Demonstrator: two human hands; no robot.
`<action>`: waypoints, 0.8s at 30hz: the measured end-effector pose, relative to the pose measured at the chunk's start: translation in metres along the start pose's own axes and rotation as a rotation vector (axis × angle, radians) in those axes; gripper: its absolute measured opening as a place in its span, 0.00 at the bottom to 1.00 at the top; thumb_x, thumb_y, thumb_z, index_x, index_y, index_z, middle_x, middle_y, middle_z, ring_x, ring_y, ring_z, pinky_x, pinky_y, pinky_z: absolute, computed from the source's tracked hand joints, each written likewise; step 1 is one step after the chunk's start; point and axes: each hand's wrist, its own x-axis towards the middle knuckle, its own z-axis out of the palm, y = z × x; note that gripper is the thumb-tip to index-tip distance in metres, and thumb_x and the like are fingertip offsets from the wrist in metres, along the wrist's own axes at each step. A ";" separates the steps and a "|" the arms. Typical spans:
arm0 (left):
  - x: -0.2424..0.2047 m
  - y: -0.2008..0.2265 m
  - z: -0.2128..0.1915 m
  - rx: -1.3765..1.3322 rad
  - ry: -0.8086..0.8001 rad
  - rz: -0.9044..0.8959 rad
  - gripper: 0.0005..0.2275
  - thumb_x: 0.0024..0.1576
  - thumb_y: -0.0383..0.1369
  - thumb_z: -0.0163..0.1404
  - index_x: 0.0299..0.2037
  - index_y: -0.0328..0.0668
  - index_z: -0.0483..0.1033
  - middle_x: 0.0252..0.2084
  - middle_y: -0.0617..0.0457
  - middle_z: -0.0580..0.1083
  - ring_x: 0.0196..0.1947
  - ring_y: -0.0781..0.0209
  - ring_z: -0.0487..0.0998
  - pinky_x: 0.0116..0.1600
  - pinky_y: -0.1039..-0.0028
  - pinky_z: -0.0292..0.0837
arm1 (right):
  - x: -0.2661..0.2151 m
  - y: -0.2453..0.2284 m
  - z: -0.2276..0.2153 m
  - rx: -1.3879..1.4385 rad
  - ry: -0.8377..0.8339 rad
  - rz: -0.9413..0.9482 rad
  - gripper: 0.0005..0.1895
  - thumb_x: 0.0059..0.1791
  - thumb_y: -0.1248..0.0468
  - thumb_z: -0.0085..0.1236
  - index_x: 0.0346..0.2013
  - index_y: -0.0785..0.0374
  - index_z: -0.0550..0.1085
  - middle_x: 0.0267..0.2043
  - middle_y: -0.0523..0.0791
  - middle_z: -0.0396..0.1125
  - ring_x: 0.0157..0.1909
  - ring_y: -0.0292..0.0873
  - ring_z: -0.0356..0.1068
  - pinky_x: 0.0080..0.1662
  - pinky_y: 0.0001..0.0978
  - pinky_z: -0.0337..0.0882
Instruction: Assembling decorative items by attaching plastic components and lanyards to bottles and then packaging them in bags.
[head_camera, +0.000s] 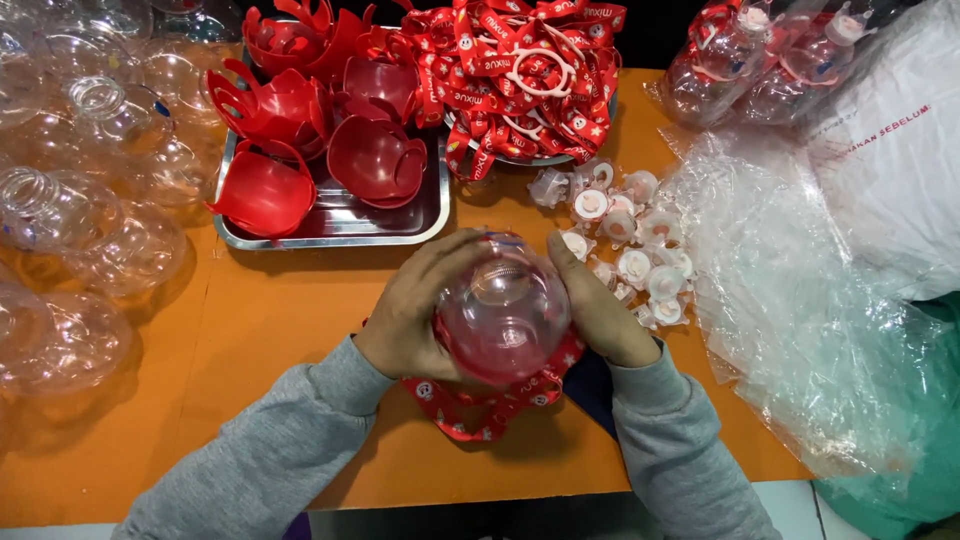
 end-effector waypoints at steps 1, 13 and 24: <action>-0.002 -0.004 0.001 0.001 0.002 -0.003 0.49 0.32 0.56 0.71 0.64 0.39 0.70 0.62 0.39 0.72 0.61 0.37 0.74 0.65 0.49 0.70 | 0.003 0.015 -0.009 -0.001 -0.002 0.003 0.36 0.56 0.38 0.38 0.39 0.65 0.82 0.30 0.48 0.75 0.36 0.43 0.75 0.45 0.34 0.77; -0.005 -0.013 -0.009 -0.170 0.077 -0.338 0.38 0.35 0.49 0.73 0.53 0.36 0.76 0.46 0.40 0.79 0.46 0.43 0.82 0.52 0.55 0.77 | 0.031 0.066 -0.049 -0.474 -0.055 -0.465 0.28 0.50 0.38 0.53 0.47 0.59 0.75 0.28 0.48 0.71 0.31 0.40 0.72 0.30 0.28 0.75; 0.009 -0.001 -0.020 -0.161 -0.117 -0.379 0.49 0.31 0.32 0.75 0.67 0.35 0.61 0.52 0.33 0.77 0.50 0.33 0.80 0.57 0.46 0.76 | 0.016 0.025 -0.030 -0.449 -0.172 -0.666 0.37 0.32 0.57 0.81 0.52 0.65 0.74 0.46 0.51 0.69 0.52 0.48 0.70 0.57 0.46 0.68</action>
